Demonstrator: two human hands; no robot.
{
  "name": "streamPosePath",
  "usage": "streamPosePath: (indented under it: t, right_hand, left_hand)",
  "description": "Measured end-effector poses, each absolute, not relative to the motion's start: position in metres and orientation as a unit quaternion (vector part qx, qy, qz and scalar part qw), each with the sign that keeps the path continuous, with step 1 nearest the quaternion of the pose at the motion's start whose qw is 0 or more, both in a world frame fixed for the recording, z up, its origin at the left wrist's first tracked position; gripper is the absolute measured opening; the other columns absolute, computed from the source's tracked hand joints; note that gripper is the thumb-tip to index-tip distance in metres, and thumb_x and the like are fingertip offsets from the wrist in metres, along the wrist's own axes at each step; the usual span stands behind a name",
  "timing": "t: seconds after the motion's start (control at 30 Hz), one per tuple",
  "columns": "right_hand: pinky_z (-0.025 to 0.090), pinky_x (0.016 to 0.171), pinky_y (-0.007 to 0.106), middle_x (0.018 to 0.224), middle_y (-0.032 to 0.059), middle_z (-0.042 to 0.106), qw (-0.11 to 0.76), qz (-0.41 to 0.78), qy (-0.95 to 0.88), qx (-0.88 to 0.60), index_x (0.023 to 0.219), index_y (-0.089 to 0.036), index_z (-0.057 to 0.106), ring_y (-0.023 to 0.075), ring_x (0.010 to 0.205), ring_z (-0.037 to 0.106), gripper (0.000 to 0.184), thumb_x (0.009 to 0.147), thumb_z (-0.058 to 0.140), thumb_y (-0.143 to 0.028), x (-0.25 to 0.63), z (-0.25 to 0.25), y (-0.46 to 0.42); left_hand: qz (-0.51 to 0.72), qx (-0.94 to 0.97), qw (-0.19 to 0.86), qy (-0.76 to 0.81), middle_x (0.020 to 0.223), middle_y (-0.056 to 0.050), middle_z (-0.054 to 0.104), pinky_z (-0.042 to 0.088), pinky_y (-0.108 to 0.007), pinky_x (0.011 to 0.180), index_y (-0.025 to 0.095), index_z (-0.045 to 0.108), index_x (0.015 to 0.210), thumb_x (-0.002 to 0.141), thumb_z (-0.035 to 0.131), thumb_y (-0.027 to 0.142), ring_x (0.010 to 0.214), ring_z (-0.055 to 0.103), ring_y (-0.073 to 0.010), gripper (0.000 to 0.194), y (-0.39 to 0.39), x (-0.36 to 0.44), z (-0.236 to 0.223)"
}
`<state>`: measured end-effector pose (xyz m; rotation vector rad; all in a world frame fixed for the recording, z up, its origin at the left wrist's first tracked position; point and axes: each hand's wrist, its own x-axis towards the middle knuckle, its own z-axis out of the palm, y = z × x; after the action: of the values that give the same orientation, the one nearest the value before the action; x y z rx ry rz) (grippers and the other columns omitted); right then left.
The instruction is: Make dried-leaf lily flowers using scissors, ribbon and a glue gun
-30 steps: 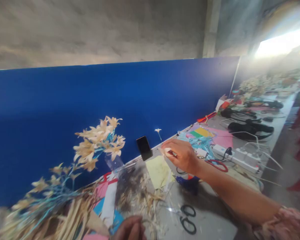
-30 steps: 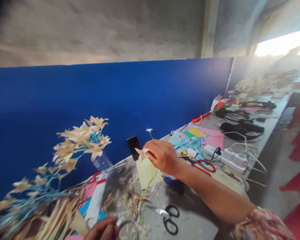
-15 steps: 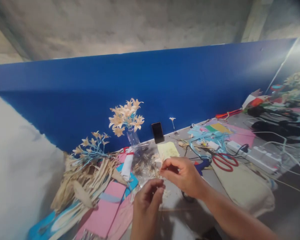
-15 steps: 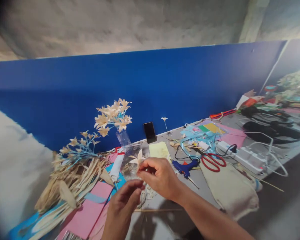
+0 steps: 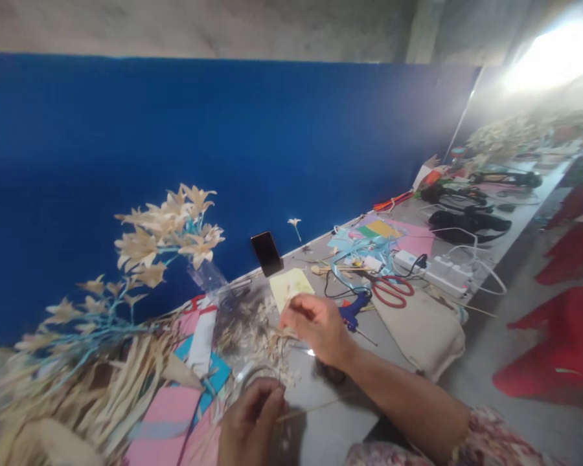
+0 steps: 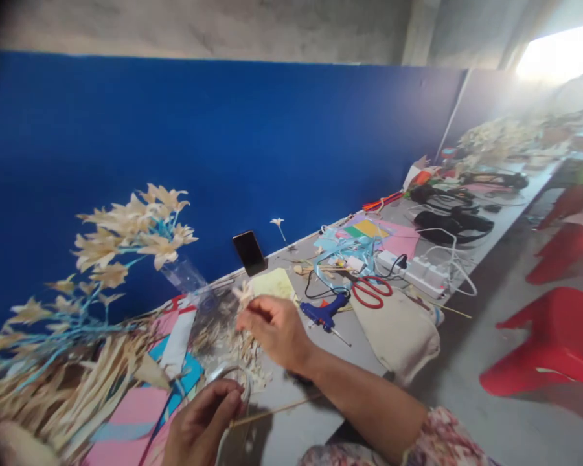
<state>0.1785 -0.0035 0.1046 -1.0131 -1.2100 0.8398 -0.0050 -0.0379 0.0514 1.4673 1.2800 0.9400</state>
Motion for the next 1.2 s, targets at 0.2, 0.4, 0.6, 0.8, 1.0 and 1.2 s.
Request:
streamPosePath:
  t: [0.2, 0.4, 0.6, 0.8, 1.0, 1.2]
  right_hand:
    - [0.040, 0.051, 0.022, 0.074, 0.0025, 0.070, 0.564, 0.460, -0.538, -0.426, 0.075, -0.017, 0.070, 0.0104, 0.056, 0.051, 0.021, 0.082, 0.069, -0.036, 0.184, 0.094, 0.002]
    - [0.042, 0.054, 0.021, 0.065, 0.0000, 0.066, 0.427, 0.520, -0.583, -0.456, 0.076, -0.016, 0.073, 0.0111, 0.057, 0.055, 0.013, 0.080, 0.068, -0.027, 0.182, 0.060, -0.022]
    - [0.039, 0.049, 0.021, 0.075, 0.0035, 0.068, 0.507, 0.410, -0.480, -0.587, 0.080, -0.016, 0.070, 0.0102, 0.054, 0.050, 0.022, 0.083, 0.066, -0.038, 0.247, 0.066, -0.012]
    - [0.039, 0.050, 0.024, 0.061, 0.0001, 0.061, 0.399, 0.421, -0.545, -0.606, 0.076, -0.018, 0.067, 0.0138, 0.053, 0.053, 0.023, 0.085, 0.060, -0.037, 0.232, 0.054, -0.001]
    - [0.042, 0.060, 0.026, 0.068, 0.0009, 0.067, 0.299, 0.419, -0.647, -0.562, 0.080, -0.018, 0.067, 0.0165, 0.064, 0.059, 0.020, 0.087, 0.055, -0.032, 0.195, 0.037, 0.010]
    - [0.041, 0.063, 0.026, 0.072, 0.0015, 0.072, 0.268, 0.394, -0.674, -0.565, 0.078, -0.018, 0.069, 0.0173, 0.066, 0.062, 0.017, 0.086, 0.056, -0.026, 0.188, 0.040, 0.016]
  left_hand:
    - [0.407, 0.525, 0.524, 0.533, 0.057, 0.000, 0.055, 0.040, -0.022, 0.053, 0.018, 0.066, 0.068, 0.076, 0.070, 0.047, 0.055, 0.049, -0.0135, 0.031, -0.048, -0.013, 0.037]
    - [0.360, 0.511, 0.577, 0.525, 0.054, 0.001, 0.055, 0.035, -0.021, 0.050, 0.017, 0.065, 0.068, 0.078, 0.069, 0.043, 0.051, 0.045, -0.0113, 0.029, -0.048, -0.005, 0.020]
    - [0.326, 0.504, 0.601, 0.527, 0.059, -0.001, 0.060, 0.039, -0.023, 0.054, 0.016, 0.065, 0.070, 0.080, 0.063, 0.039, 0.054, 0.050, -0.0123, 0.025, -0.037, -0.008, 0.024]
    - [0.345, 0.524, 0.477, 0.615, 0.048, 0.003, 0.046, 0.035, -0.024, 0.051, 0.017, 0.066, 0.071, 0.088, 0.052, 0.050, 0.049, 0.042, -0.0132, 0.039, -0.028, -0.042, 0.034]
    - [0.384, 0.468, 0.441, 0.663, 0.051, 0.004, 0.046, 0.037, -0.021, 0.049, 0.019, 0.053, 0.059, 0.087, 0.055, 0.053, 0.049, 0.041, -0.0104, 0.044, -0.026, -0.067, 0.046]
    - [0.414, 0.466, 0.429, 0.654, 0.065, 0.000, 0.062, 0.046, -0.024, 0.058, 0.018, 0.063, 0.069, 0.073, 0.072, 0.040, 0.060, 0.056, -0.0148, 0.024, -0.028, -0.072, 0.039]
